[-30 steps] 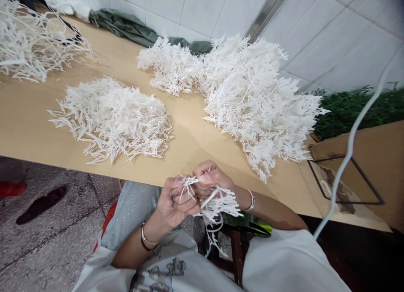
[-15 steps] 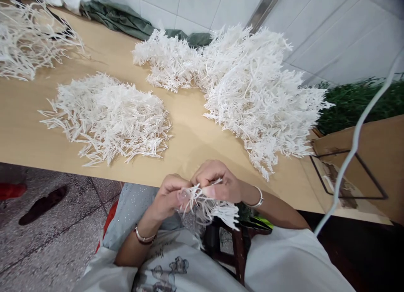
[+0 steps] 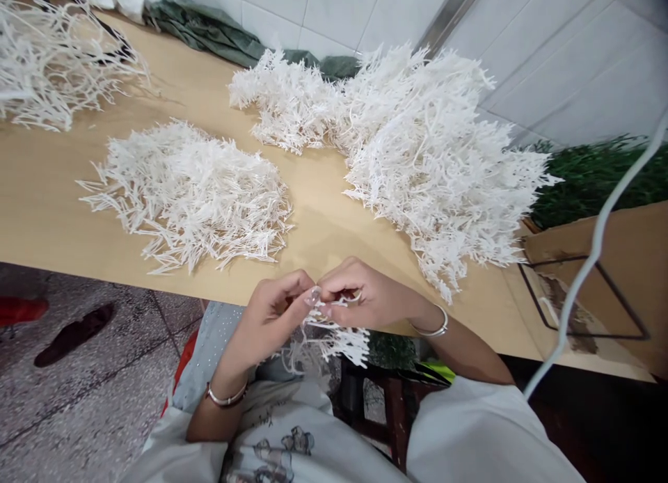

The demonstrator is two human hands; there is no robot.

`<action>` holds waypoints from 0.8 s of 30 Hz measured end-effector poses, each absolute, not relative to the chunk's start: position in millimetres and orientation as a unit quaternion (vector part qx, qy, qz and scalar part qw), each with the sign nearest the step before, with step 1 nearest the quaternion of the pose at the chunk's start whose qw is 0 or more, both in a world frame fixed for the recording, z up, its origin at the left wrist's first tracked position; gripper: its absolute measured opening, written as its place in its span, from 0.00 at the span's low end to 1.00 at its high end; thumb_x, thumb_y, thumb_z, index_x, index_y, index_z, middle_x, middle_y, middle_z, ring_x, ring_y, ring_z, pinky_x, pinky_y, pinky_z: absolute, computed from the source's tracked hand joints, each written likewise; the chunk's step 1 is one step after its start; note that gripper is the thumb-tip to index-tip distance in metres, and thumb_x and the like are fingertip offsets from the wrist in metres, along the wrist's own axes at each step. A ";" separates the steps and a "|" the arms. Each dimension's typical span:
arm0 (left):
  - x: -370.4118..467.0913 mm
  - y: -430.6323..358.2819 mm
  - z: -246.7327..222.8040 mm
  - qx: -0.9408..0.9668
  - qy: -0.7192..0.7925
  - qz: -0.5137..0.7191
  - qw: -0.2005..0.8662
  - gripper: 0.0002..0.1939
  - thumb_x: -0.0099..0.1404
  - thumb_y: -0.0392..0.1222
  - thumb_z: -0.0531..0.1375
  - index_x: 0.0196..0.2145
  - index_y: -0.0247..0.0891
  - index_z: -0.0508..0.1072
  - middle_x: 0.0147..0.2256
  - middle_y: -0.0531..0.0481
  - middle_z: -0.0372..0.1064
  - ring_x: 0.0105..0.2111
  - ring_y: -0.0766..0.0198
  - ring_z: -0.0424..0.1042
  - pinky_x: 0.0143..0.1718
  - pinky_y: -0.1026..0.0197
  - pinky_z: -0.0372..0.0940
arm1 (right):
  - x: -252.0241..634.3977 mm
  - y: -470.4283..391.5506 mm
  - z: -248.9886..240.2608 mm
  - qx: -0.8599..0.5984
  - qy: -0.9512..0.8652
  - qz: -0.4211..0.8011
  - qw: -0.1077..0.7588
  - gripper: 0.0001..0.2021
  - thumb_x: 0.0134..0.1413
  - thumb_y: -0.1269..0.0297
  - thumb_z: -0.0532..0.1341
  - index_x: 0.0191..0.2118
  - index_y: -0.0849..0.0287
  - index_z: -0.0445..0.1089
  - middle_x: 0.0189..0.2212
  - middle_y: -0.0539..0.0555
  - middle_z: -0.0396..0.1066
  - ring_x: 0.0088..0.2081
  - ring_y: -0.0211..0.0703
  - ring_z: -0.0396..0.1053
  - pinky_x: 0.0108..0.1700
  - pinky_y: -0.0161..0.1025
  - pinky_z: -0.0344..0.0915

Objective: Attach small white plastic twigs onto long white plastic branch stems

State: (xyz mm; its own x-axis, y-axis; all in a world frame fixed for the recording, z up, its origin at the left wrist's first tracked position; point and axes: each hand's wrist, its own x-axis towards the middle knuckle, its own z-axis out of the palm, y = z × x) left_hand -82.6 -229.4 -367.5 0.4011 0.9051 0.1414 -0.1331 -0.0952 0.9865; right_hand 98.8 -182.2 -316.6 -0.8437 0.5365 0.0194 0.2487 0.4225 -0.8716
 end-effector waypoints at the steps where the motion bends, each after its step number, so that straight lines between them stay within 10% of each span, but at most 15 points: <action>1: -85.3 -228.6 -367.8 0.595 0.309 0.421 0.611 0.16 0.68 0.50 0.52 0.27 0.36 0.63 0.20 0.57 0.56 0.21 0.71 0.53 0.23 0.67 0.50 | 98.3 -181.9 -316.1 -0.235 -0.828 0.489 0.140 0.15 0.53 0.70 0.58 0.19 0.60 0.54 0.17 0.43 0.47 0.20 0.28 0.46 0.23 0.30 0.45; 17: -68.6 -233.3 -369.1 0.579 0.366 0.489 0.541 0.21 0.70 0.50 0.48 0.22 0.37 0.56 0.20 0.56 0.45 0.21 0.71 0.45 0.22 0.64 0.45 | 93.2 -184.8 -333.4 -0.252 -0.734 0.597 0.201 0.22 0.55 0.59 0.59 0.17 0.59 0.49 0.16 0.42 0.43 0.19 0.27 0.41 0.21 0.31 0.41; 24: -67.9 -231.7 -374.6 0.506 0.412 0.555 0.516 0.24 0.66 0.51 0.56 0.17 0.35 0.60 0.16 0.56 0.53 0.19 0.71 0.50 0.21 0.64 0.46 | 84.2 -193.2 -327.9 -0.278 -0.725 0.591 0.218 0.12 0.60 0.61 0.56 0.31 0.63 0.68 0.27 0.50 0.66 0.28 0.33 0.61 0.30 0.31 0.58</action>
State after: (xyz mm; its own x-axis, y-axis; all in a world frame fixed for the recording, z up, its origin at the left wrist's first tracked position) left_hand -67.9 -231.7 -374.6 0.0434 0.9896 0.1369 -0.1558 -0.1286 0.9794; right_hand 84.2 -193.2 -327.9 -0.7499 0.6614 -0.0133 0.1462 0.1462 -0.9784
